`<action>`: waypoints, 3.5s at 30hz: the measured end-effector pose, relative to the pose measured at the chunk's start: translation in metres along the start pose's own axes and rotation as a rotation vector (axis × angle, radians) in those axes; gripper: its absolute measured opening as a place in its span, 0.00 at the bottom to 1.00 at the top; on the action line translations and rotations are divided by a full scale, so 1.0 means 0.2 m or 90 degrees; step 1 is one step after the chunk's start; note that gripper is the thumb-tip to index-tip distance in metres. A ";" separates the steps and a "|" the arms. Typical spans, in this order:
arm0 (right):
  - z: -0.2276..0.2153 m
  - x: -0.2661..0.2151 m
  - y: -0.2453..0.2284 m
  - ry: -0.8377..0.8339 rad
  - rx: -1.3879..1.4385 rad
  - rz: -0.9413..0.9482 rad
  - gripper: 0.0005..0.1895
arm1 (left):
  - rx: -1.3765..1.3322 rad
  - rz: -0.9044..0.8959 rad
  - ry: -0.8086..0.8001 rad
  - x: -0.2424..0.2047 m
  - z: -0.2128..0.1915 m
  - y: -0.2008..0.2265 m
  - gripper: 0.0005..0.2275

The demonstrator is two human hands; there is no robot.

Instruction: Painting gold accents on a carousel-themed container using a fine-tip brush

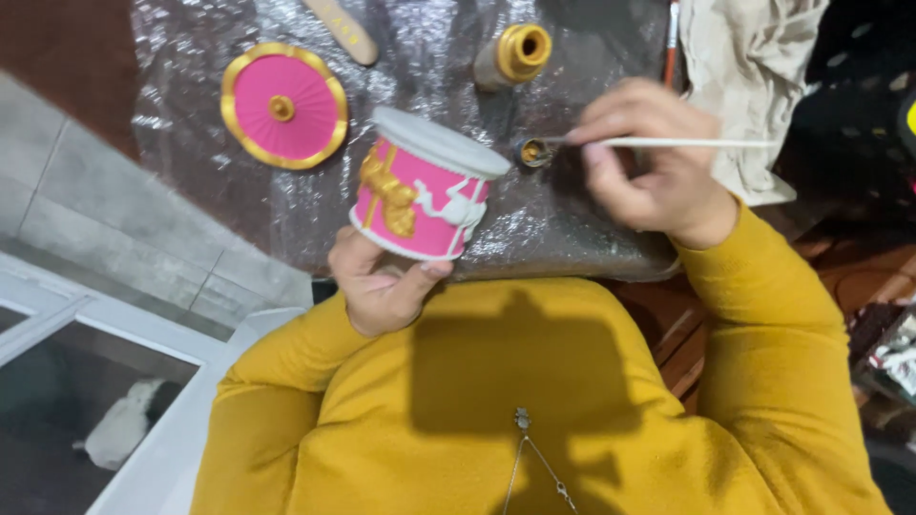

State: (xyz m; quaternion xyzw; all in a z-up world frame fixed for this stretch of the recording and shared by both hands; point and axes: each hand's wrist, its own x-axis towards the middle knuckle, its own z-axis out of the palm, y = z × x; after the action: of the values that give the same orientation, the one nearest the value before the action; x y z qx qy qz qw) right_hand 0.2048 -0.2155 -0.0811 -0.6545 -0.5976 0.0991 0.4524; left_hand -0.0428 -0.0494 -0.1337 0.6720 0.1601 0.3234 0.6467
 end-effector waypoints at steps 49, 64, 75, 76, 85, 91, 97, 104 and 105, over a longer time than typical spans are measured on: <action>0.13 -0.14 -0.70 0.191 0.160 -0.057 0.04 | 0.062 0.328 -0.240 0.00 -0.03 0.32 0.09; 0.12 -0.17 -0.70 0.158 0.145 -0.045 0.08 | 0.105 0.360 -0.221 -0.01 -0.02 0.31 0.09; 0.13 -0.17 -0.70 0.171 0.143 -0.039 0.07 | 0.118 0.373 -0.218 -0.01 -0.02 0.30 0.09; 0.13 -0.17 -0.70 0.171 0.143 -0.038 0.07 | 0.117 0.372 -0.218 -0.01 -0.02 0.31 0.09; 0.09 -0.16 -0.78 0.148 0.162 -0.043 0.08 | 0.175 0.424 -0.213 0.01 -0.04 0.34 0.09; 0.07 -0.23 -0.79 0.109 0.101 -0.019 0.11 | 0.200 0.465 -0.250 0.03 -0.05 0.38 0.08; 0.08 -0.24 -0.82 0.110 0.112 0.030 0.10 | 0.190 0.447 -0.270 0.02 -0.06 0.39 0.05; 0.10 -0.22 -0.78 0.137 0.107 -0.025 0.09 | 0.197 0.459 -0.270 0.03 -0.06 0.39 0.06; 0.10 -0.22 -0.78 0.139 0.113 -0.027 0.09 | 0.201 0.461 -0.270 0.03 -0.07 0.38 0.06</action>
State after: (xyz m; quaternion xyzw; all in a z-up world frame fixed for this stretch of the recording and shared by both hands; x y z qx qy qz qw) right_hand 0.0714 -0.2645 -0.0003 -0.6061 -0.5472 0.0703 0.5729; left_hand -0.0629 -0.0448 -0.0584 0.8268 -0.1740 0.3553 0.3998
